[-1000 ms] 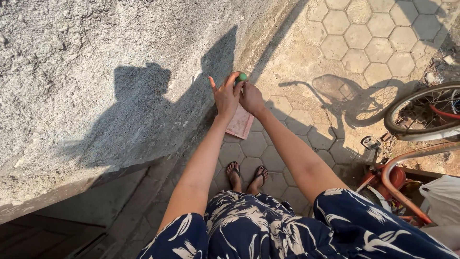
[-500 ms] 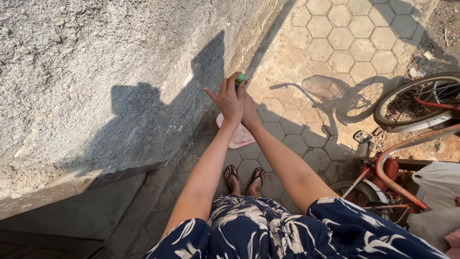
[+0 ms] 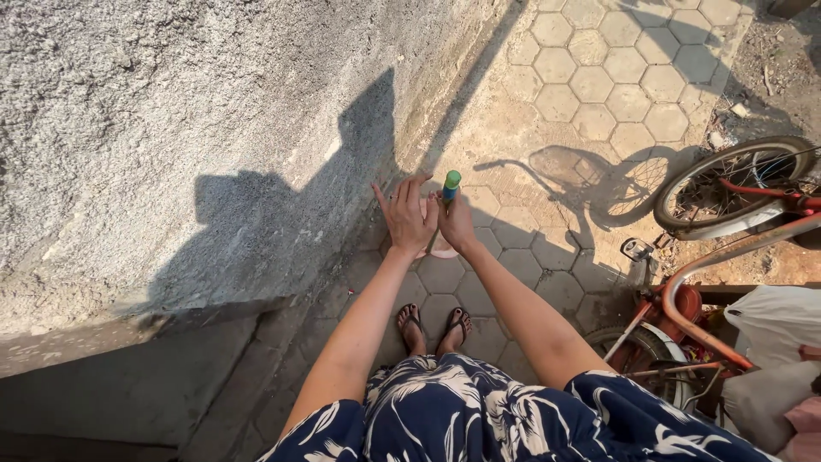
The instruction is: The person sweeps debris from a tiled floor into a dustpan using a small broom and a brush, then carries the dustpan through the house to a corner and sweeps cobwebs from the ceiling.
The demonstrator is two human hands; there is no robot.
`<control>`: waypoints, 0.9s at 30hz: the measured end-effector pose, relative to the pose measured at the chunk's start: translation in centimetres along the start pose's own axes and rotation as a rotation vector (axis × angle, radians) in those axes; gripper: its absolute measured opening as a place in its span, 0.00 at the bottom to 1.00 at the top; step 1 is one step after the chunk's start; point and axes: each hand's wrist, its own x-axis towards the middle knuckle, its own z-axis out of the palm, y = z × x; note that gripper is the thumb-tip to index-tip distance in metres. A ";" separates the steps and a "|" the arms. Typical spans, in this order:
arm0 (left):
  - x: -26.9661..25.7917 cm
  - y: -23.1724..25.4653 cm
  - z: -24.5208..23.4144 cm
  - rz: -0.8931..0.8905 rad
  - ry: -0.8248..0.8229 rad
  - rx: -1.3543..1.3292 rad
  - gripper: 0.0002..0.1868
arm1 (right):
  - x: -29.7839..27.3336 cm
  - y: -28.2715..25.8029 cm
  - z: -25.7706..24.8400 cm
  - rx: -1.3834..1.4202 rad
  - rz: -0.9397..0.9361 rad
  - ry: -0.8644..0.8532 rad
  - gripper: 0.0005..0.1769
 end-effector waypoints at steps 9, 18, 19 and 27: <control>-4.1 -6.5 4.2 -0.338 -0.455 0.364 0.46 | -0.9 -3.3 -1.8 -0.027 -0.102 -0.087 0.15; -4.3 -7.1 3.7 -0.405 -0.467 0.400 0.45 | -1.9 -4.5 -0.1 -0.028 -0.088 -0.152 0.14; -4.3 -7.2 3.5 -0.412 -0.461 0.409 0.45 | -1.8 -4.4 0.1 -0.037 -0.114 -0.168 0.14; -5.9 -6.8 1.1 -0.551 -0.455 0.422 0.46 | -2.6 -5.3 0.5 -0.063 -0.177 -0.258 0.14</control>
